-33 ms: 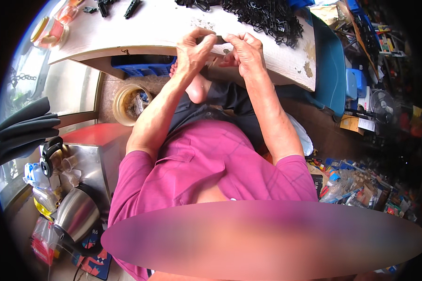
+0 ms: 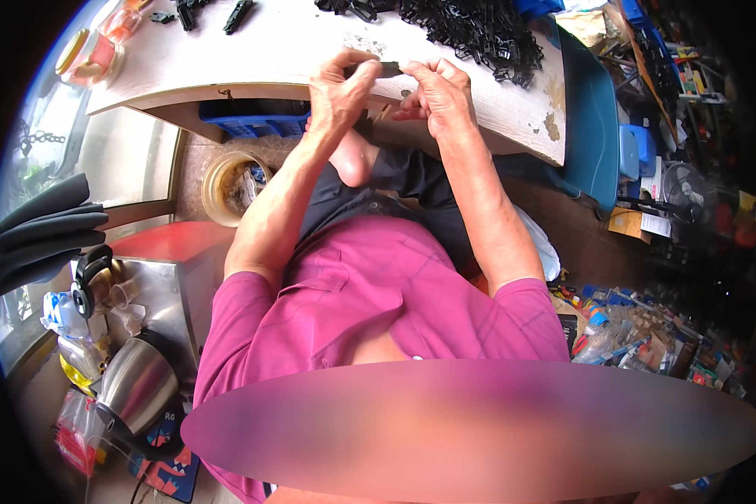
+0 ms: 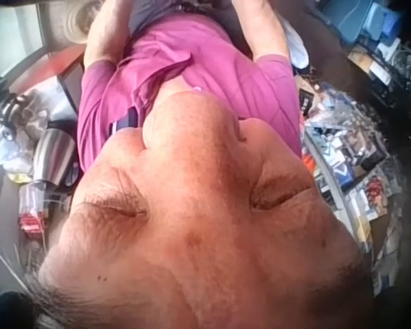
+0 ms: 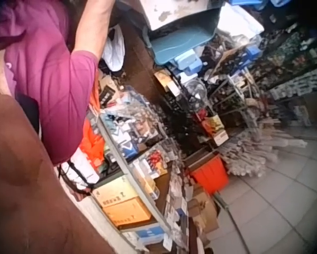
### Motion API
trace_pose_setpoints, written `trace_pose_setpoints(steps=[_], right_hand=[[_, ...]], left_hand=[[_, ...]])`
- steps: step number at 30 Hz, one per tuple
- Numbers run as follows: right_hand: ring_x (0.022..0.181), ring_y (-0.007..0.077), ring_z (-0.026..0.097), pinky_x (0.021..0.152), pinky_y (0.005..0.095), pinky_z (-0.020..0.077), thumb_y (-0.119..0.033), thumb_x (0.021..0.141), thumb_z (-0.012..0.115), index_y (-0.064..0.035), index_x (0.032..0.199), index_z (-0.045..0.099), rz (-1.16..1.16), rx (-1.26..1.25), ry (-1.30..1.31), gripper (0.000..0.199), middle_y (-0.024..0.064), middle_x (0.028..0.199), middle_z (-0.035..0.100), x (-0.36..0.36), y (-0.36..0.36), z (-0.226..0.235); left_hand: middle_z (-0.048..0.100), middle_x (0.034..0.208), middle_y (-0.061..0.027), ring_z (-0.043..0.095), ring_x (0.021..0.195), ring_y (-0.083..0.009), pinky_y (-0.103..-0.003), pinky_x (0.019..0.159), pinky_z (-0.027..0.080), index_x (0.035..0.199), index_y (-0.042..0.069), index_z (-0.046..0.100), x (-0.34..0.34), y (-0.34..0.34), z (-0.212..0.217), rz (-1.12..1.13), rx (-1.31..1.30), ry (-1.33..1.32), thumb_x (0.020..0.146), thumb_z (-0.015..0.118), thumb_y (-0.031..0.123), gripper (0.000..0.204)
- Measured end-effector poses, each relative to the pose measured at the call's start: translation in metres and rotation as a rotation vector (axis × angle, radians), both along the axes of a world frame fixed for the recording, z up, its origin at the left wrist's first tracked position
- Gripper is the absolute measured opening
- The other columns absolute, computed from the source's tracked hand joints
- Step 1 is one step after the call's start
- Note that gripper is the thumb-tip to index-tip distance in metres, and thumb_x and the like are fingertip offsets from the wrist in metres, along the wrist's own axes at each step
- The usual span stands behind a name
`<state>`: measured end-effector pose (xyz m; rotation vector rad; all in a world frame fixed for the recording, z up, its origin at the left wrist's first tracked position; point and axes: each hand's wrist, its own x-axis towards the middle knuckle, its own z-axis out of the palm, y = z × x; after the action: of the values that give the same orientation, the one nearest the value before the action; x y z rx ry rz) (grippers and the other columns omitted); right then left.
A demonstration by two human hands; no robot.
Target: The person assembles or sorts small black plastic components by hand on a workbench, taking them from a storage bin.
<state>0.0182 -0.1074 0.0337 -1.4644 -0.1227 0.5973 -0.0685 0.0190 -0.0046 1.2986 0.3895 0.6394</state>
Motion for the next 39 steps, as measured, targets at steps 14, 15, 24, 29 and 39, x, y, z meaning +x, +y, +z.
trace_pose_setpoints(steps=[14, 15, 24, 29, 39], right_hand=[[0.043, 0.0141, 0.055, 0.04, 0.0344, 0.0549, -0.011, 0.084, 0.066, -0.0054, 0.101, 0.064, 0.008, -0.273, -0.275, 0.018, 0.0081, 0.073, 0.062, 0.051, 0.086, 0.017], [0.043, 0.0141, 0.055, 0.04, 0.0344, 0.0549, -0.011, 0.084, 0.066, -0.0054, 0.101, 0.064, 0.01, -0.275, -0.28, 0.018, 0.0081, 0.073, 0.062, 0.054, 0.092, 0.015], [0.046, 0.0111, 0.054, 0.038, 0.0301, 0.0527, -0.01, 0.08, 0.065, -0.012, 0.114, 0.067, 0.182, -0.553, -0.488, 0.035, 0.0069, 0.073, 0.064, 0.071, 0.118, 0.008], [0.046, 0.0106, 0.055, 0.038, 0.0293, 0.052, -0.013, 0.08, 0.065, -0.0144, 0.114, 0.068, 0.195, -0.61, -0.491, 0.035, 0.006, 0.071, 0.064, 0.071, 0.123, 0.008], [0.044, 0.0111, 0.055, 0.038, 0.0289, 0.0516, -0.017, 0.08, 0.069, -0.0049, 0.096, 0.066, 0.142, -0.588, -0.551, 0.02, 0.0052, 0.063, 0.061, 0.079, 0.117, -0.008]], left_hand=[[0.06, 0.074, -0.0027, 0.059, 0.061, -0.0078, -0.023, 0.058, 0.055, 0.117, -0.002, 0.058, -0.018, 0.06, -0.002, 0.079, -0.075, -0.109, 0.087, 0.073, 0.014, 0.037], [0.061, 0.075, -0.0031, 0.059, 0.061, -0.0081, -0.024, 0.057, 0.056, 0.117, -0.002, 0.058, -0.02, 0.06, 0.0, 0.094, -0.062, -0.055, 0.087, 0.072, 0.014, 0.036], [0.062, 0.075, -0.0044, 0.06, 0.061, -0.0081, -0.023, 0.056, 0.056, 0.114, -0.003, 0.059, -0.021, 0.055, 0.001, 0.131, -0.154, -0.101, 0.088, 0.071, 0.011, 0.032], [0.062, 0.075, -0.0045, 0.06, 0.061, -0.0081, -0.023, 0.056, 0.056, 0.115, -0.003, 0.059, -0.021, 0.055, 0.001, 0.148, -0.122, -0.064, 0.088, 0.071, 0.011, 0.033], [0.064, 0.079, -0.0072, 0.063, 0.063, -0.0105, -0.023, 0.057, 0.056, 0.114, -0.003, 0.059, -0.02, 0.053, -0.001, 0.161, -0.142, -0.089, 0.088, 0.07, 0.012, 0.032]])
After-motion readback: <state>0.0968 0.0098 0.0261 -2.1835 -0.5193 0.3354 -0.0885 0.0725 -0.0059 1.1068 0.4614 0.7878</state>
